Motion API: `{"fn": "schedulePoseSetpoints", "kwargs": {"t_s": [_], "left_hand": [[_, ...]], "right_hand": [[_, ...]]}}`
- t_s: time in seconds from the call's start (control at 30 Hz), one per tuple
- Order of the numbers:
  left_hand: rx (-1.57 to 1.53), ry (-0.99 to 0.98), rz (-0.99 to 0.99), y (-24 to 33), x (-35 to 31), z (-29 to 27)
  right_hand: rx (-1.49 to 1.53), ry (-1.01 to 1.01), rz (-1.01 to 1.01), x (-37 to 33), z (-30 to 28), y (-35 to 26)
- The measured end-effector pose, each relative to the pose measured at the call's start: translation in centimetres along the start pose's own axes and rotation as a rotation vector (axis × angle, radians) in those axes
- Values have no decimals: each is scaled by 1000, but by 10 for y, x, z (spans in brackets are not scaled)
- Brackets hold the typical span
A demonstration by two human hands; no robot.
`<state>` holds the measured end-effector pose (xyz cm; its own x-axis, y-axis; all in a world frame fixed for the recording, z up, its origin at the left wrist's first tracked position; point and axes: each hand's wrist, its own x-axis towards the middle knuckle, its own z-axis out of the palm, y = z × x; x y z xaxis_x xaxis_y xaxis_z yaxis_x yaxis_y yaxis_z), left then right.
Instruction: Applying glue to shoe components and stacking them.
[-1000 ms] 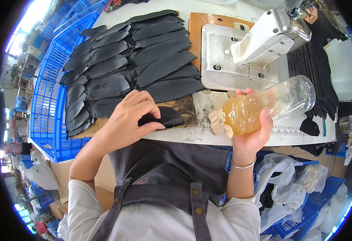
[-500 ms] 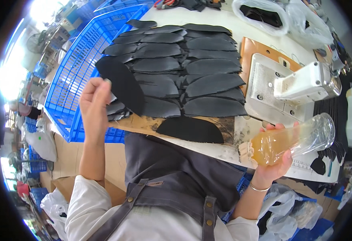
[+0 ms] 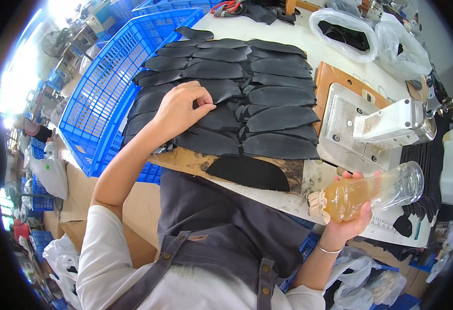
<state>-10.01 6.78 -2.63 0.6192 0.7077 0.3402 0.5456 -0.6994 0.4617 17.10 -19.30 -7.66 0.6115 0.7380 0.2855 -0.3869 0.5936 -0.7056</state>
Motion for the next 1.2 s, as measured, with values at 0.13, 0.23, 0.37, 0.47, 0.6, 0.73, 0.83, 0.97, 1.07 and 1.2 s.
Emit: {"fn": "schedulePoseSetpoints", "kwargs": {"t_s": [0.13,0.23,0.37,0.47,0.6,0.73,0.83,0.97,1.07,1.2], "left_hand": [[143,-22,66,-4,9,-9],[161,19,62,6,8,-21],[27,102,295,15,-30,-20],[-81,88,555,25,-74,-7],[-24,164,631,14,-102,11],[-27,237,686,1,-111,20],[-48,293,690,-2,-114,26],[-97,339,689,-4,-116,31],[-77,394,708,-6,-114,34],[-87,401,702,-7,-114,38]], "right_hand": [[14,-10,5,1,3,-1],[-14,-8,-8,1,5,-2],[-47,8,-37,1,8,-2],[-135,-13,-74,1,35,2],[-465,-180,-240,0,101,19],[-521,-355,-233,4,143,53],[-641,-612,-257,10,155,72],[-742,-739,-236,6,157,89],[-744,-606,-141,-2,166,89],[-860,-600,-143,3,163,87]]}}
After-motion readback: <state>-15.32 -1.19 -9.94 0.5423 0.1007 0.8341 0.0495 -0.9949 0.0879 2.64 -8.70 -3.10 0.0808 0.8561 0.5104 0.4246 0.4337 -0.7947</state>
